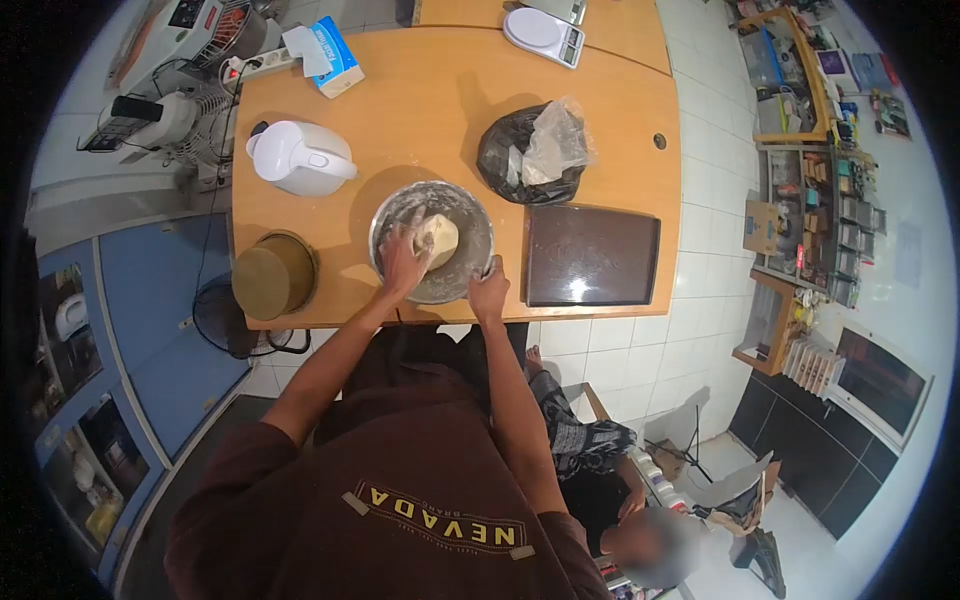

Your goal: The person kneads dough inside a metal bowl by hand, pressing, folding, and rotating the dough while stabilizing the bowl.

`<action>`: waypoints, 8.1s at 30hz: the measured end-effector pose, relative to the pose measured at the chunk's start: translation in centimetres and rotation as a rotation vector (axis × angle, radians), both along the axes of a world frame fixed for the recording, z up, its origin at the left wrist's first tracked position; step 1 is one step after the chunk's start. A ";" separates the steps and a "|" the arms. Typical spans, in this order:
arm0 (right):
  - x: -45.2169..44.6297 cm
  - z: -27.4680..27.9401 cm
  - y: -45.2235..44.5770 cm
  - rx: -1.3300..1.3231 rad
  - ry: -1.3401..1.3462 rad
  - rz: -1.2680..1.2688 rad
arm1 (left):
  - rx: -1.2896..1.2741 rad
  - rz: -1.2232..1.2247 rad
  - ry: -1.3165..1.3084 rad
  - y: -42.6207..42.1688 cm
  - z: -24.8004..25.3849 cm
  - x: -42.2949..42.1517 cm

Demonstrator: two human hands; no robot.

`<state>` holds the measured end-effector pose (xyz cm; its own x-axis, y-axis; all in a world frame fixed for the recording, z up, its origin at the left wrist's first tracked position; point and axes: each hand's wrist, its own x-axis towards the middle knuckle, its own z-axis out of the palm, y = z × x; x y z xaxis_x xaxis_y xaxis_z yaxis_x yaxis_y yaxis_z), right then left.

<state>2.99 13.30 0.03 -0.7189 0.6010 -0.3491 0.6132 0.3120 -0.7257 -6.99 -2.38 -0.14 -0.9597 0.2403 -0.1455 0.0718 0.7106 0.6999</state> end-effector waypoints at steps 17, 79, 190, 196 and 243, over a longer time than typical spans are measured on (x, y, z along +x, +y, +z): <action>0.6 0.0 0.3 0.008 -0.041 0.029 | -0.071 -0.530 0.259 0.7 -4.3 -1.9; 1.9 -5.4 2.0 -0.215 0.059 -0.147 | -0.274 -0.638 0.075 1.8 4.1 -3.0; 0.9 -0.2 1.7 -0.149 0.030 -0.039 | -0.373 -0.570 -0.042 6.9 -4.0 -1.3; 1.2 -0.9 1.9 -0.153 0.046 -0.039 | -0.117 -0.209 0.061 6.3 -5.0 -0.5; 0.2 -0.3 2.5 -0.046 0.045 -0.038 | -0.182 -0.224 0.053 9.0 -6.0 -1.9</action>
